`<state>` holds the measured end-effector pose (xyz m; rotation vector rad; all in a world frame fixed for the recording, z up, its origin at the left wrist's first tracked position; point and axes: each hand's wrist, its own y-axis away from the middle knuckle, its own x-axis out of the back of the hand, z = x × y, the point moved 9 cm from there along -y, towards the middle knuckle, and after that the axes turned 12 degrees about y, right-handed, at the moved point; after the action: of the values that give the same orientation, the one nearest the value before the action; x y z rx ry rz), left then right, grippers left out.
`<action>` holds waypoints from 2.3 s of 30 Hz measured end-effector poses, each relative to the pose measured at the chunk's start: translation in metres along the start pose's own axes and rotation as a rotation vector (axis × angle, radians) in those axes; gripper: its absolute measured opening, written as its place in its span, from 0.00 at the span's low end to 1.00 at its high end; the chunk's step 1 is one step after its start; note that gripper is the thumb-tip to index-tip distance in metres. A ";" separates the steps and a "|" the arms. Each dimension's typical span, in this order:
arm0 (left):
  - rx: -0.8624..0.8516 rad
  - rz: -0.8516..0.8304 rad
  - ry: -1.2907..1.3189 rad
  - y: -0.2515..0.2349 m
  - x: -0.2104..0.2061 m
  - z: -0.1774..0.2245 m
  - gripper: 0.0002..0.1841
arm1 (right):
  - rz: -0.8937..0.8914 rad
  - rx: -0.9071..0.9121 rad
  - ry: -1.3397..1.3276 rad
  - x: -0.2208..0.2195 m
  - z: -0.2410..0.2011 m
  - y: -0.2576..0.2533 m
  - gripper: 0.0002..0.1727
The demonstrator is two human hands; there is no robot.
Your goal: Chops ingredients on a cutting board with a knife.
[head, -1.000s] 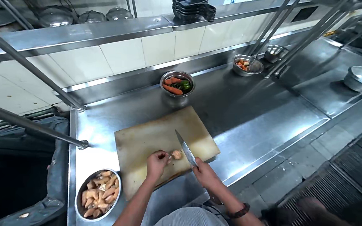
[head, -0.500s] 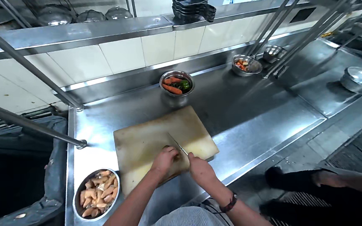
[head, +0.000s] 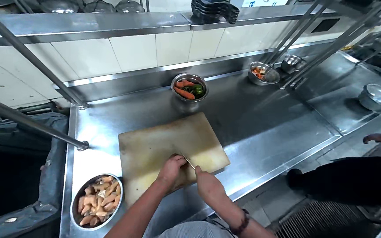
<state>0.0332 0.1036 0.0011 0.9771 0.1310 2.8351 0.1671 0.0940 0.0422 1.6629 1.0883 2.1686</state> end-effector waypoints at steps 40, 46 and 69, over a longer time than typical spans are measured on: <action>-0.081 0.150 0.060 0.010 0.004 -0.011 0.15 | 0.011 -0.003 0.013 -0.006 -0.009 -0.012 0.21; -0.107 0.230 0.079 0.014 0.004 -0.014 0.12 | 0.046 0.003 0.008 -0.014 -0.012 -0.022 0.24; -0.122 0.222 0.138 0.017 0.006 -0.017 0.12 | 0.058 -0.006 0.042 -0.015 -0.017 -0.023 0.22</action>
<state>0.0164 0.0871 -0.0067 0.8174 -0.1436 3.0676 0.1504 0.0947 0.0142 1.6733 1.0557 2.2496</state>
